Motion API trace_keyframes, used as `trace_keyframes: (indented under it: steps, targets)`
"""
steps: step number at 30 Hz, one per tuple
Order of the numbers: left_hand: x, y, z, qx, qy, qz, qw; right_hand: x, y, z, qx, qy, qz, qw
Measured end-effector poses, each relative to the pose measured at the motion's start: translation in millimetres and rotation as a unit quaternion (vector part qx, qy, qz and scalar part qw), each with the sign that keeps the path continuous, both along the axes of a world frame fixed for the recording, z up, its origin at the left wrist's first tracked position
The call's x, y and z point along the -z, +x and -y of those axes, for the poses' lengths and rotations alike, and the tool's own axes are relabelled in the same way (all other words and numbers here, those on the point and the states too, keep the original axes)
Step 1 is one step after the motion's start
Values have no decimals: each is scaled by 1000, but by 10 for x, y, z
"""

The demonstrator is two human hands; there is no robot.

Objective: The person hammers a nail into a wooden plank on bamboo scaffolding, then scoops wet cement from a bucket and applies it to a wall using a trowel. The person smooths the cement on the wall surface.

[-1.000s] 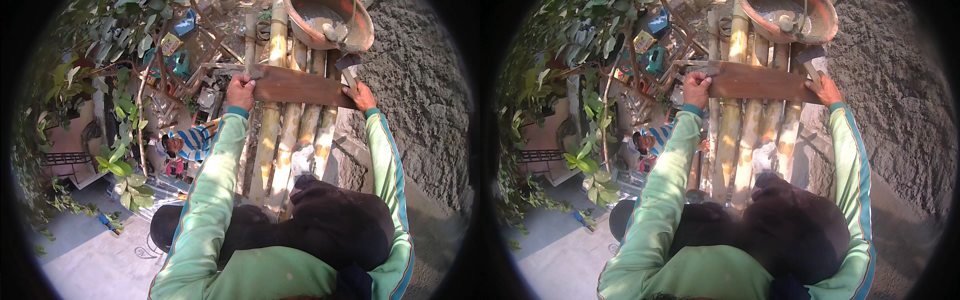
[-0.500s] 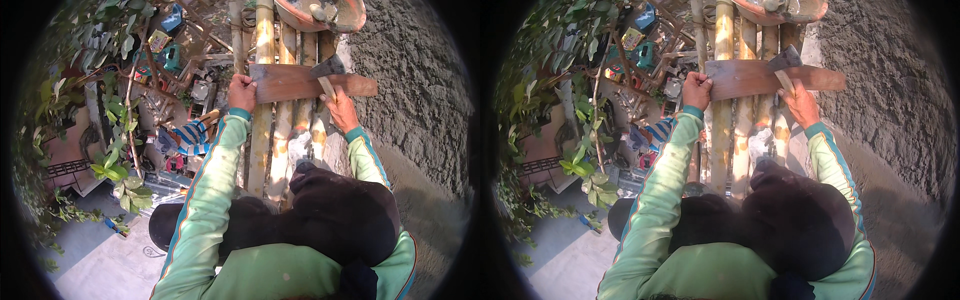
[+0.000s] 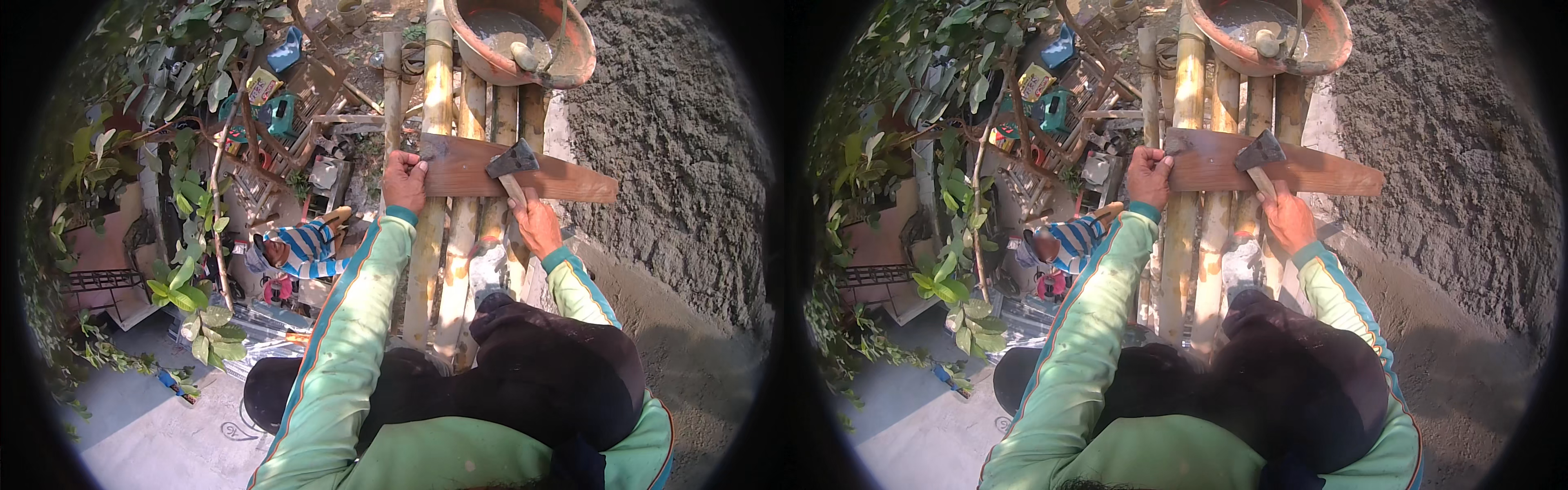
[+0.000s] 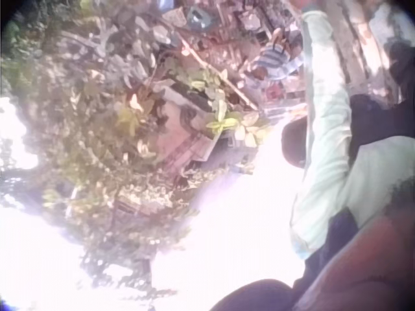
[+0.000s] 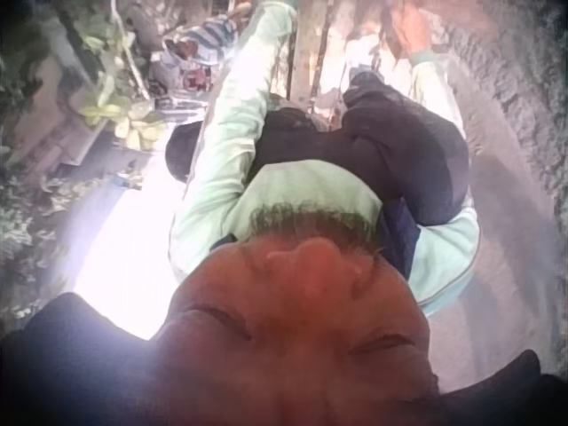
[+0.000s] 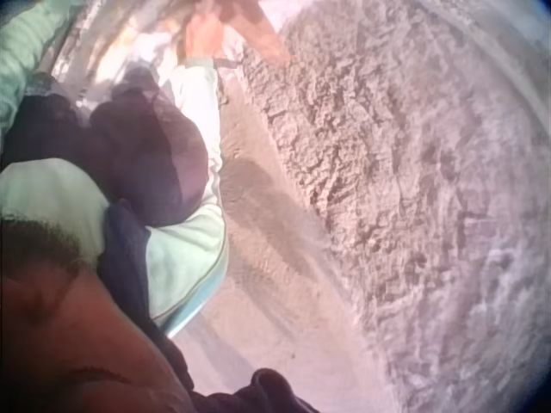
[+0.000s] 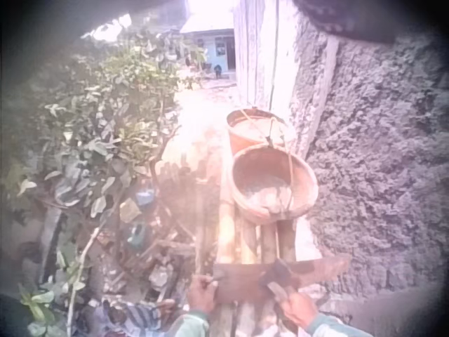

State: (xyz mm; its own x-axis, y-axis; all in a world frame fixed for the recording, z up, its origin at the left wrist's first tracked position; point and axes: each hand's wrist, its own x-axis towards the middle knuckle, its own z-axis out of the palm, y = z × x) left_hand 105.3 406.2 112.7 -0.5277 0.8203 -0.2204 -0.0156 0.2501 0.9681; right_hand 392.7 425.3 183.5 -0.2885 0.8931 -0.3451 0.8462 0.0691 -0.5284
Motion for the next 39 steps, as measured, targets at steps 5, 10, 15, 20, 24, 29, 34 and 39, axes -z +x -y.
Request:
trace_keyframes:
  steps: [5,10,15,20,24,29,34,39]
  targets:
    - [-6,-155,6,21,-18,-12,1000,14,10,111,-11,0,18,1000]
    - [-82,-217,-72,47,-45,-74,995,-88,-86,-57,-32,0,62,998]
    - [-169,-97,64,47,-75,-132,987,76,33,-151,-31,23,36,999]
    - [-416,-37,196,43,-43,-251,966,87,36,-146,-42,43,39,997]
    - [-631,26,148,93,55,-401,910,107,76,-89,-49,38,44,997]
    - [-506,207,74,239,86,-530,809,98,37,-63,-40,23,47,998]
    - [-383,279,121,183,86,-476,856,29,13,-103,-44,17,50,998]
    - [-397,281,87,201,44,-489,847,-7,1,-106,-46,26,45,998]
